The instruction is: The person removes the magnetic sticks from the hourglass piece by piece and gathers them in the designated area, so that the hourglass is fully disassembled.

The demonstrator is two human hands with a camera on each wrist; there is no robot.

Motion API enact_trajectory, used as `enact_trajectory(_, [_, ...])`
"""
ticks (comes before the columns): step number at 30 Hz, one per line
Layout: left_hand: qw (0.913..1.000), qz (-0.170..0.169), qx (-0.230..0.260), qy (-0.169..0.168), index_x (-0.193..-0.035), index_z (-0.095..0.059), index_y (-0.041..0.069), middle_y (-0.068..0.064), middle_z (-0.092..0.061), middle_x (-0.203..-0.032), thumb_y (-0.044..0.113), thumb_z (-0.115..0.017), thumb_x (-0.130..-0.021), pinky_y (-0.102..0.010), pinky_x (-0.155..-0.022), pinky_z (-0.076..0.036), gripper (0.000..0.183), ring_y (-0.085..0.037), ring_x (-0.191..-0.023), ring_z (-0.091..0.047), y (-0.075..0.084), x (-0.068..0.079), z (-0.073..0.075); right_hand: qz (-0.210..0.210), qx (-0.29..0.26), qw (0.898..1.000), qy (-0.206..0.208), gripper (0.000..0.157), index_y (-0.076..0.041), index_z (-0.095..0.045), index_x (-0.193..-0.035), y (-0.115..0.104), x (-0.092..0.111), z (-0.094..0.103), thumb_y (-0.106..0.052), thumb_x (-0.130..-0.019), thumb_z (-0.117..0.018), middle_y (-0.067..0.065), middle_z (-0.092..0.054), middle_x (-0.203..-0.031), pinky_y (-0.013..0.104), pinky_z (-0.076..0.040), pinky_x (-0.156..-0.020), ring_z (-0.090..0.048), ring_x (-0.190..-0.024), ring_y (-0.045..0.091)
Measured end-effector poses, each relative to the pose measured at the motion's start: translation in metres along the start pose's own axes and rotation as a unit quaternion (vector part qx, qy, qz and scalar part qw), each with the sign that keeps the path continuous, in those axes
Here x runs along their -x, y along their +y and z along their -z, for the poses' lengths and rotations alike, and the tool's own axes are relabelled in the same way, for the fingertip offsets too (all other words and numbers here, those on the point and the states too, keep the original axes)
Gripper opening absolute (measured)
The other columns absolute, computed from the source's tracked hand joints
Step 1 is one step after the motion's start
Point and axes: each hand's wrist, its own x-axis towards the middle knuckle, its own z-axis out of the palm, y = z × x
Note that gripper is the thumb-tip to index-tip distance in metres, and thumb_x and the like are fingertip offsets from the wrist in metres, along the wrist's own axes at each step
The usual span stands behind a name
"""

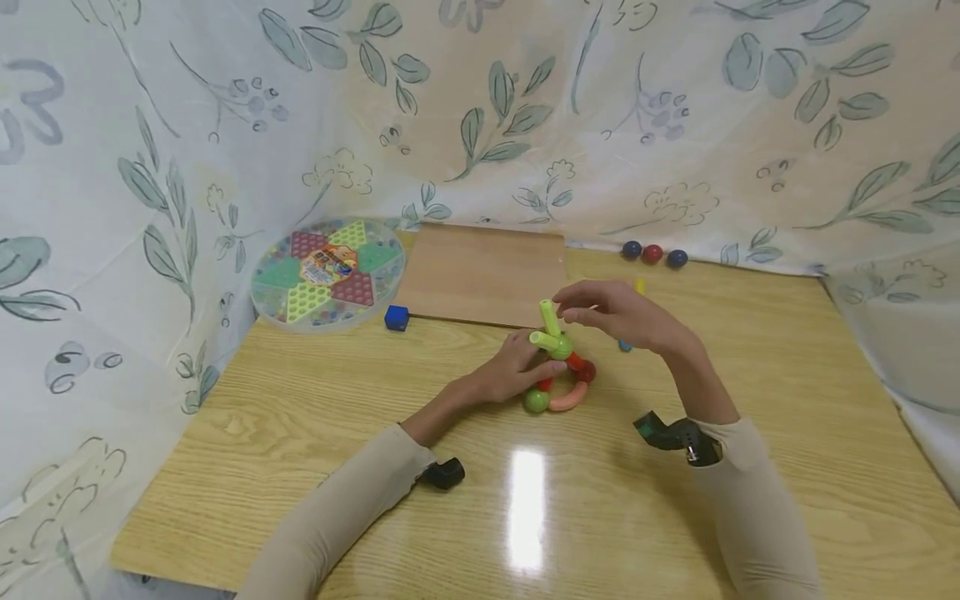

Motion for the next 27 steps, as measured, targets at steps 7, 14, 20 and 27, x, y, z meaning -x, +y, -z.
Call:
enact_trajectory(7, [0.9999, -0.003, 0.011, -0.006, -0.128, -0.056, 0.021, 0.003, -0.059, -0.126, 0.064, -0.033, -0.108, -0.053, -0.122, -0.027, 0.052, -0.014, -0.134, -0.048, 0.000, 0.000, 0.001, 0.008, -0.016, 1.000, -0.014, 0.035, 0.001, -0.062, -0.139, -0.001, -0.006, -0.010, -0.009, -0.105, -0.061, 0.020, -0.070, -0.134, 0.057, -0.053, -0.107, -0.066, -0.128, 0.039])
enact_trajectory(14, [0.9999, 0.007, 0.006, -0.012, -0.135, -0.056, 0.020, 0.001, -0.060, -0.132, 0.072, -0.027, -0.105, -0.056, -0.123, -0.024, 0.067, -0.018, -0.142, -0.044, 0.001, 0.000, -0.001, -0.005, -0.011, 1.000, -0.011, 0.032, 0.000, -0.065, -0.133, -0.004, -0.004, -0.014, -0.008, -0.103, -0.065, 0.017, -0.074, -0.124, 0.049, -0.058, -0.100, -0.070, -0.117, 0.032])
enact_trajectory(20, [0.9998, 0.008, 0.017, -0.007, -0.130, -0.058, 0.023, 0.003, -0.059, -0.139, 0.072, -0.029, -0.105, -0.056, -0.121, -0.025, 0.062, -0.017, -0.146, -0.041, 0.000, 0.000, -0.001, -0.005, -0.008, 1.000, 0.005, 0.026, -0.001, -0.067, -0.126, -0.003, -0.006, -0.017, -0.009, -0.102, -0.066, 0.016, -0.074, -0.118, 0.031, -0.057, -0.093, -0.070, -0.109, 0.028])
enact_trajectory(27, [0.9993, 0.023, 0.027, -0.014, -0.133, -0.057, 0.023, 0.003, -0.058, -0.143, 0.073, -0.030, -0.104, -0.056, -0.124, -0.021, 0.063, -0.016, -0.149, -0.039, 0.000, -0.001, -0.001, -0.002, -0.005, 0.999, 0.033, 0.019, 0.003, -0.065, -0.119, -0.006, -0.007, -0.020, -0.004, -0.101, -0.065, 0.018, -0.070, -0.110, 0.022, -0.053, -0.085, -0.068, -0.102, 0.028])
